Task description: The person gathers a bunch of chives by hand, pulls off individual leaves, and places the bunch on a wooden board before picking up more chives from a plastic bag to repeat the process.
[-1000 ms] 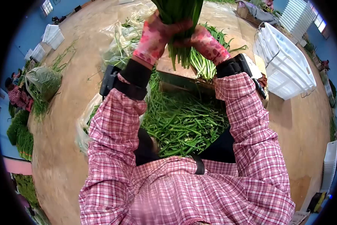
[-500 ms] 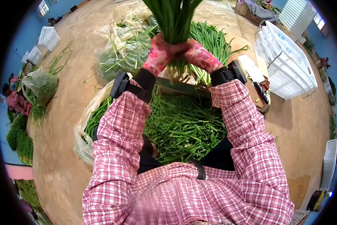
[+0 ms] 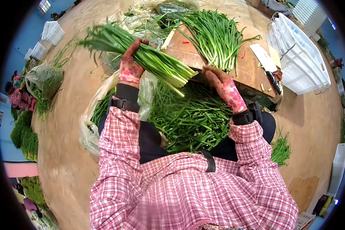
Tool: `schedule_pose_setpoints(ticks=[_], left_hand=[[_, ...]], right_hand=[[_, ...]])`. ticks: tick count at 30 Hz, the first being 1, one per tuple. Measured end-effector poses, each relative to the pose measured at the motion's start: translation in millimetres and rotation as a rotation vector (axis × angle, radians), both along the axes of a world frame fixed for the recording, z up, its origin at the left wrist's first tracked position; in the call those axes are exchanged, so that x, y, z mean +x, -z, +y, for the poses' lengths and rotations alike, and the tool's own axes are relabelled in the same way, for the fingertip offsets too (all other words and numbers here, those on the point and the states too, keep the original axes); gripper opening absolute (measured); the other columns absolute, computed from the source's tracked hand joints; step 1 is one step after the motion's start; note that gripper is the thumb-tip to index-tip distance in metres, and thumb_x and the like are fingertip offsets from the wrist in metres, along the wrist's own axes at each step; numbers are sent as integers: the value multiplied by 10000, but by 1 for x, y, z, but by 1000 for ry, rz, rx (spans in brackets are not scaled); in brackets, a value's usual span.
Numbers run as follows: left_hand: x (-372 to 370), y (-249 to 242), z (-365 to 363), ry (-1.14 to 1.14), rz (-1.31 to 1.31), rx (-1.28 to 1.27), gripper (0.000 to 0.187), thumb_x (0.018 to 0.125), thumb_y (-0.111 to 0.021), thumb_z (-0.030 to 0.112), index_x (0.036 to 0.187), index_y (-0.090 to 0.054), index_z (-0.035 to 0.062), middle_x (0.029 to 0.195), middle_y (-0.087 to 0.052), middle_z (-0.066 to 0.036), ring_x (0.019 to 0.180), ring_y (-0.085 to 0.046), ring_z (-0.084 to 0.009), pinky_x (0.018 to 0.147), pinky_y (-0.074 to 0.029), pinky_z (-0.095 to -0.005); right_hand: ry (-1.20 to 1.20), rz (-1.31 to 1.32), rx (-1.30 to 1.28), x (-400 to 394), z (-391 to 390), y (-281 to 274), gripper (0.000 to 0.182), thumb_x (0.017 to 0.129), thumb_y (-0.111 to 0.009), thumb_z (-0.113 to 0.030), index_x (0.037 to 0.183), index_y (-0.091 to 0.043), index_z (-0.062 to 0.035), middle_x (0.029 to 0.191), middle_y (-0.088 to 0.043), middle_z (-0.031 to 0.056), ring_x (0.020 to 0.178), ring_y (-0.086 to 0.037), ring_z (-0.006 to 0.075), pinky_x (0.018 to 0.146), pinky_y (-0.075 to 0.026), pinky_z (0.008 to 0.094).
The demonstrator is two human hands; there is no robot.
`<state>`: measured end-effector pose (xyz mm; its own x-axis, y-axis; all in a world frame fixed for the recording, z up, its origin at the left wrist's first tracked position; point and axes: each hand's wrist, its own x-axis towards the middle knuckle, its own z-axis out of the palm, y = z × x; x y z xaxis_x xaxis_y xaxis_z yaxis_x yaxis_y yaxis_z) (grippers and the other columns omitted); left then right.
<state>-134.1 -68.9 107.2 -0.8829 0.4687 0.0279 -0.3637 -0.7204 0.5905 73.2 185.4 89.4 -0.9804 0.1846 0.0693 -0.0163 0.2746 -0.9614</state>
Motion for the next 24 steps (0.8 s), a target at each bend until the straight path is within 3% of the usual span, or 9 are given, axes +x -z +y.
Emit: schedule_pose_setpoints(ticks=[2, 3, 6, 7, 11, 12, 15, 20, 24], left_hand=[[16, 7, 0, 5, -104, 75, 231, 877, -632, 141, 1061, -625, 1, 1045, -658, -136, 1089, -588, -393, 966, -465, -530], [25, 7, 1, 67, -95, 151, 176, 889, -626, 147, 1015, -634, 24, 1018, -664, -109, 1057, -606, -347, 992, -455, -493], [32, 9, -5, -13, -47, 186, 114, 898, -638, 182, 928, -630, 72, 976, -663, -54, 967, -626, -235, 1035, -431, -426], [25, 15, -12, 1, 6, 211, 138, 899, -640, 195, 948, -637, 65, 975, -663, -59, 1009, -620, -265, 1027, -432, -443], [7, 27, -42, -94, -143, 287, 142, 885, -654, 171, 976, -657, 62, 1044, -678, -91, 1099, -584, -365, 1019, -407, -523], [9, 27, -43, -95, -131, 267, 144, 882, -659, 172, 981, -657, 68, 1054, -678, -94, 1108, -580, -372, 1018, -408, -527], [23, 28, -21, 52, -36, 258, 153, 881, -664, 184, 992, -654, 81, 1086, -673, -102, 1124, -571, -383, 1013, -412, -540], [39, 24, -20, 42, -81, 267, 156, 890, -658, 200, 989, -650, 81, 1082, -669, -97, 1126, -571, -373, 1017, -409, -544], [33, 34, -25, 56, -56, 350, 181, 901, -646, 209, 1029, -646, 80, 1049, -674, -75, 1110, -581, -354, 1032, -399, -528]], right_hand=[[33, 15, 62, -7, -29, -28, 559, 922, -604, -352, 1334, -475, 3, 1188, -625, 202, 1093, -611, 280, 932, -466, 313], [52, 123, 363, -11, -42, -32, 454, 911, -618, -338, 1219, -571, -9, 1032, -667, 216, 960, -654, 315, 827, -500, 340], [2, 14, 387, -10, -51, -36, 262, 902, -626, -276, 932, -641, -16, 662, -559, 233, 569, -529, 349, 579, -444, 416], [-44, 64, 283, -5, -44, -27, 214, 913, -606, -229, 959, -651, -25, 670, -605, 167, 538, -506, 290, 550, -444, 383], [14, -281, -150, 17, 2, 23, 240, 919, -598, -198, 1057, -647, -8, 821, -673, 36, 648, -586, 182, 612, -497, 345], [-9, 42, 4, 21, -7, 25, 309, 893, -636, -181, 1136, -619, 10, 955, -678, 96, 826, -632, 183, 744, -506, 307], [12, 102, -29, -7, -55, -38, 383, 891, -644, -108, 1247, -564, 9, 1120, -651, 90, 990, -593, 134, 875, -466, 263], [84, -6, -63, -14, -47, -29, 234, 860, -700, -136, 1048, -690, 3, 831, -680, 23, 695, -582, 69, 630, -473, 218], [149, -74, -384, 1, -13, -16, 285, 894, -632, -92, 1158, -633, 15, 857, -663, 25, 678, -577, 77, 603, -486, 215]])
